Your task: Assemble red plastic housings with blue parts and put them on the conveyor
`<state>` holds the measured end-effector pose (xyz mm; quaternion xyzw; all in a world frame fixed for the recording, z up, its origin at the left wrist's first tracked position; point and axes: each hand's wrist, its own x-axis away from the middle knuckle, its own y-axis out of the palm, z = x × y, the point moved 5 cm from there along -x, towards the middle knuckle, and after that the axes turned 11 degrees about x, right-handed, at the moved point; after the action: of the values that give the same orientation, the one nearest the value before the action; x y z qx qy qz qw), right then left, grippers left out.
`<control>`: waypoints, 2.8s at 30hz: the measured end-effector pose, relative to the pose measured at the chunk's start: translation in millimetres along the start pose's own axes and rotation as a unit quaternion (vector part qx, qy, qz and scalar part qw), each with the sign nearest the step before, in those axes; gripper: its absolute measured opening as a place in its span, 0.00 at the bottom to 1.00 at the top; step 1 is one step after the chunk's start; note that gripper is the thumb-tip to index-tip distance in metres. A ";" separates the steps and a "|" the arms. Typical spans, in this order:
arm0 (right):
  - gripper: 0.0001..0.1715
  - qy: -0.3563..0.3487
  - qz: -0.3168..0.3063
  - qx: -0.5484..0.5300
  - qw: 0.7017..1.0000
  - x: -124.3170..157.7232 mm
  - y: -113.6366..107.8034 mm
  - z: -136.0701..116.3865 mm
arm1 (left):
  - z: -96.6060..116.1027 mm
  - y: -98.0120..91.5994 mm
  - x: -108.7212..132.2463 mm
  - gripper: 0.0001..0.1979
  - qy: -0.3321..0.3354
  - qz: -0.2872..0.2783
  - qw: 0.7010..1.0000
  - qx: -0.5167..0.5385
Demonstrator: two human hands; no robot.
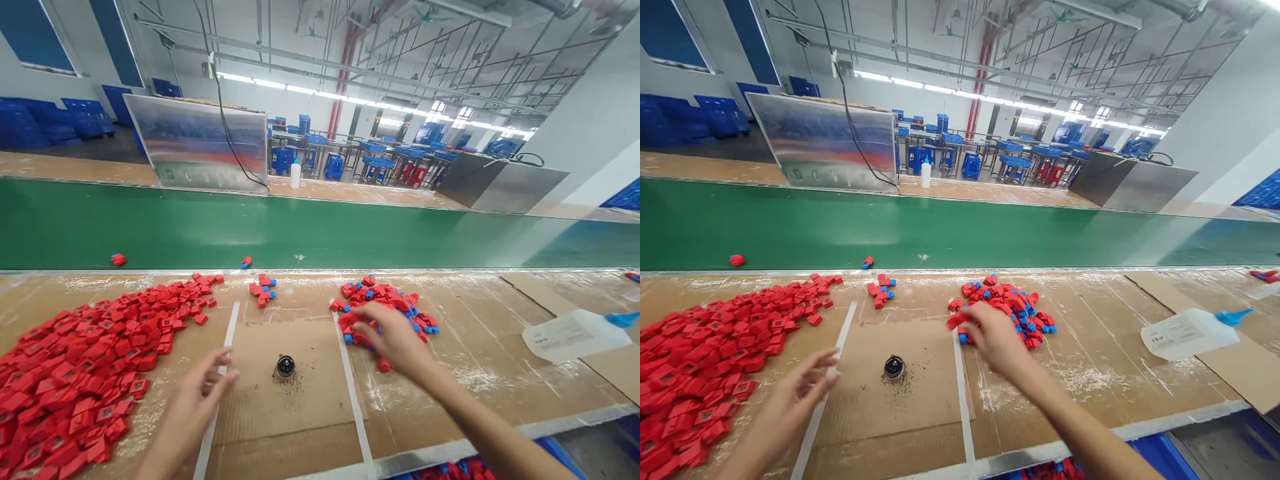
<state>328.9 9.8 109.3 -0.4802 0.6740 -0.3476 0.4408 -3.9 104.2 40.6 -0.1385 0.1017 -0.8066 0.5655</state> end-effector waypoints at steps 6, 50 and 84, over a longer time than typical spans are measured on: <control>0.10 0.065 -0.047 0.106 0.991 -36.2 -23.3 107.5 | 6.6 -54.5 -58.1 0.21 0.030 0.176 0.949 -0.260; 0.11 -0.033 -0.239 -0.164 0.956 4.6 52.9 -42.4 | -5.4 50.2 17.6 0.23 -0.059 -0.042 0.925 0.372; 0.05 -0.249 -0.149 0.041 0.956 1.8 72.6 -88.6 | -29.2 76.7 38.0 0.18 -0.053 -0.142 0.902 0.405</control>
<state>221.6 33.6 76.9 -0.6284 0.4484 -0.3061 0.5571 41.8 42.6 -7.4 0.0472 -0.2845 -0.8416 0.4567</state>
